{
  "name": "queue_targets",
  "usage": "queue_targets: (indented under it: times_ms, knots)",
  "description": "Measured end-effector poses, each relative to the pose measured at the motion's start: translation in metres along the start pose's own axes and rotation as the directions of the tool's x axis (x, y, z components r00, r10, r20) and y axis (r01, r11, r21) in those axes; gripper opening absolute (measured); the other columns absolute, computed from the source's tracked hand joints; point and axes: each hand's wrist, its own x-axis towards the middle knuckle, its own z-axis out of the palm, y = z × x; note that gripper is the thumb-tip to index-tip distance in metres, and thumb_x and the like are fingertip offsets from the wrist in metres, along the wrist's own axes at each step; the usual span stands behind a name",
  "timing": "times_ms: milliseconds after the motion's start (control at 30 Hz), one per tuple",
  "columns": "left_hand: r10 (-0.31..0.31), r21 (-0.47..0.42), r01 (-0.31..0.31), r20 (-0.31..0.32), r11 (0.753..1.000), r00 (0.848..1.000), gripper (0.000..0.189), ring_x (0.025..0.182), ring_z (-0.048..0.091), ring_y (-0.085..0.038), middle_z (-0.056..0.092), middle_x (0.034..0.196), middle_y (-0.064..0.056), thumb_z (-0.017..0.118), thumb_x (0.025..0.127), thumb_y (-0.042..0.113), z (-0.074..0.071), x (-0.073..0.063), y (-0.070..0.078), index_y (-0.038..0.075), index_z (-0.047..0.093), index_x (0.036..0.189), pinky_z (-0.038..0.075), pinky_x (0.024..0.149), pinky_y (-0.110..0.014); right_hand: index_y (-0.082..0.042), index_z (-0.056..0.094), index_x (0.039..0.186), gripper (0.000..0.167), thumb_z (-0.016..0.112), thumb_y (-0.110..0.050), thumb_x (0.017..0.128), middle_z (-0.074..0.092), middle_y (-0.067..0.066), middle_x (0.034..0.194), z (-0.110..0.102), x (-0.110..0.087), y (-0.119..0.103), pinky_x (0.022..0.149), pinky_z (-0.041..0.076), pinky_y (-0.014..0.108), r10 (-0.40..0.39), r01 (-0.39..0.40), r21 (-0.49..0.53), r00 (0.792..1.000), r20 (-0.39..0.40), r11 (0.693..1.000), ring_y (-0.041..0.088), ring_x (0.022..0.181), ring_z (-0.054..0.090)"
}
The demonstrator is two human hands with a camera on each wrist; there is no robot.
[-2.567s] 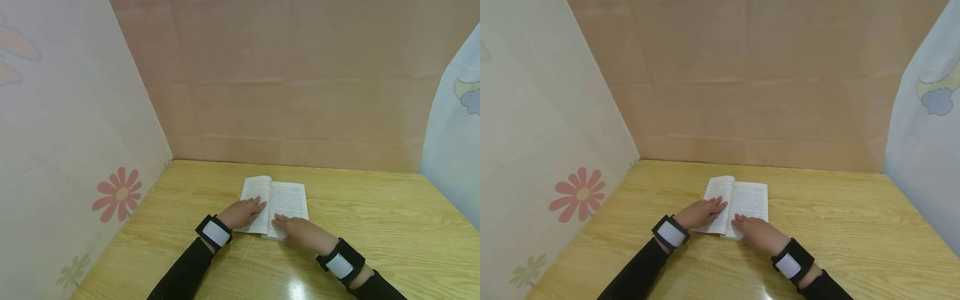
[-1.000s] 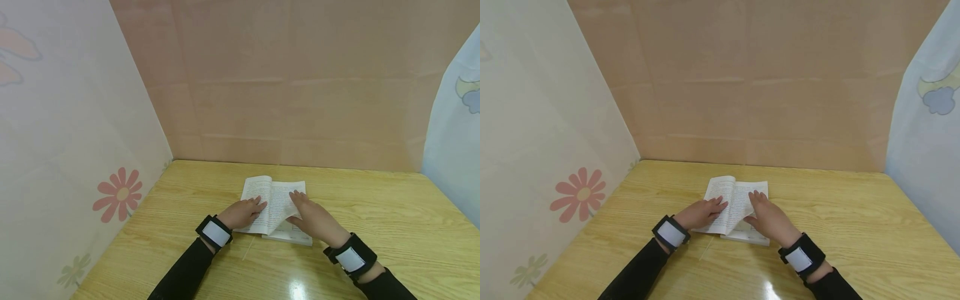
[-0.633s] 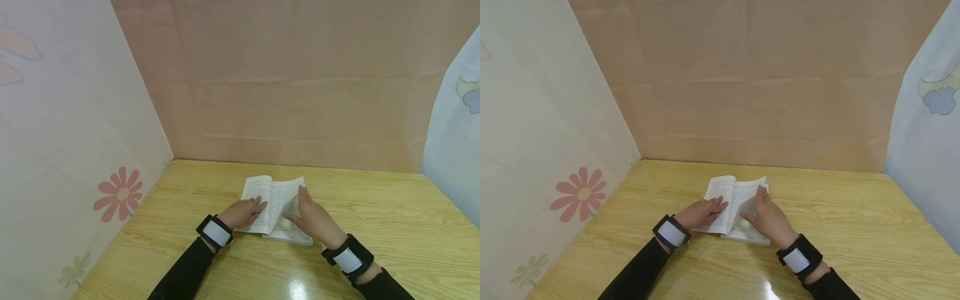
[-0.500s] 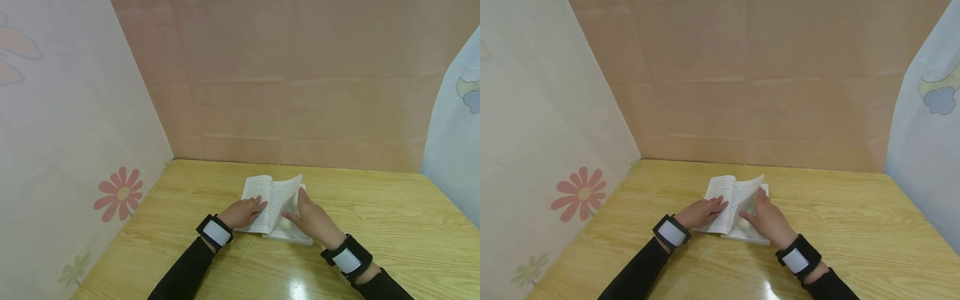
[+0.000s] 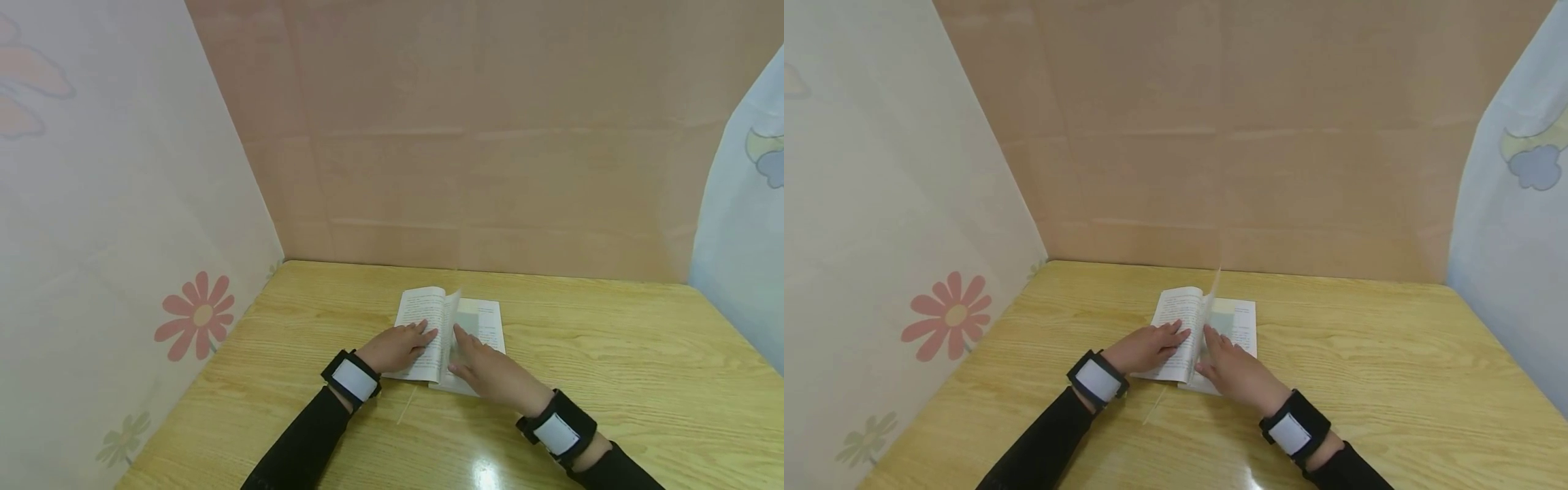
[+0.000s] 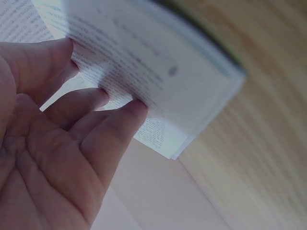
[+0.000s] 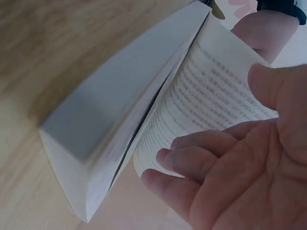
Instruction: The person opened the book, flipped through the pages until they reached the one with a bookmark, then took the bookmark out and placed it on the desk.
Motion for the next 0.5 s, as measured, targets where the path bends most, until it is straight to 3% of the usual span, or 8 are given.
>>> queue_targets:
  times_ms: [133,267,367,500]
  knots:
    - [0.014,-0.018,-0.014,-0.031,1.0,0.999,0.037,0.128,0.048,-0.029,0.043,0.145,-0.015,0.057,0.1,0.017,0.0013,0.0008,-0.0018,0.009,0.058,0.136,0.043,0.102,-0.036,0.008,0.024,0.15,0.068,0.055,-0.027,0.101,0.041,0.029,0.143,0.0032,0.0,-0.0031,0.103,0.035,0.057,-0.031,0.031,-0.002,0.999,0.041,1.0,0.045,0.129,0.042]
    - [0.06,-0.045,-0.065,-0.102,0.997,0.993,0.031,0.112,0.061,-0.023,0.062,0.126,-0.013,0.056,0.1,0.017,0.0019,-0.0016,-0.0041,0.003,0.06,0.128,0.049,0.093,-0.031,0.003,0.023,0.152,0.067,0.055,-0.027,0.101,0.041,0.024,0.145,0.0065,-0.0004,-0.0056,0.105,0.034,0.055,-0.04,0.038,0.029,0.996,0.08,0.999,0.041,0.132,0.039]
    - [0.044,-0.149,-0.062,-0.122,0.987,0.992,0.028,0.094,0.063,-0.014,0.066,0.11,-0.008,0.053,0.102,0.017,0.0014,-0.005,-0.0052,0.008,0.056,0.129,0.05,0.081,-0.027,0.0,0.021,0.153,0.067,0.053,-0.028,0.101,0.037,0.023,0.149,0.0082,-0.0014,-0.0063,0.107,0.031,0.053,-0.05,0.043,0.061,0.993,0.107,0.997,0.039,0.136,0.036]
    - [-0.016,-0.301,-0.016,-0.103,0.954,0.995,0.028,0.084,0.057,-0.009,0.066,0.109,-0.006,0.051,0.102,0.014,0.0009,-0.0079,-0.0067,0.01,0.057,0.129,0.048,0.073,-0.024,-0.001,0.02,0.154,0.067,0.051,-0.029,0.102,0.032,0.021,0.152,0.0105,-0.0024,-0.0056,0.109,0.029,0.051,-0.083,0.075,0.074,0.99,0.117,0.994,0.036,0.138,0.033]
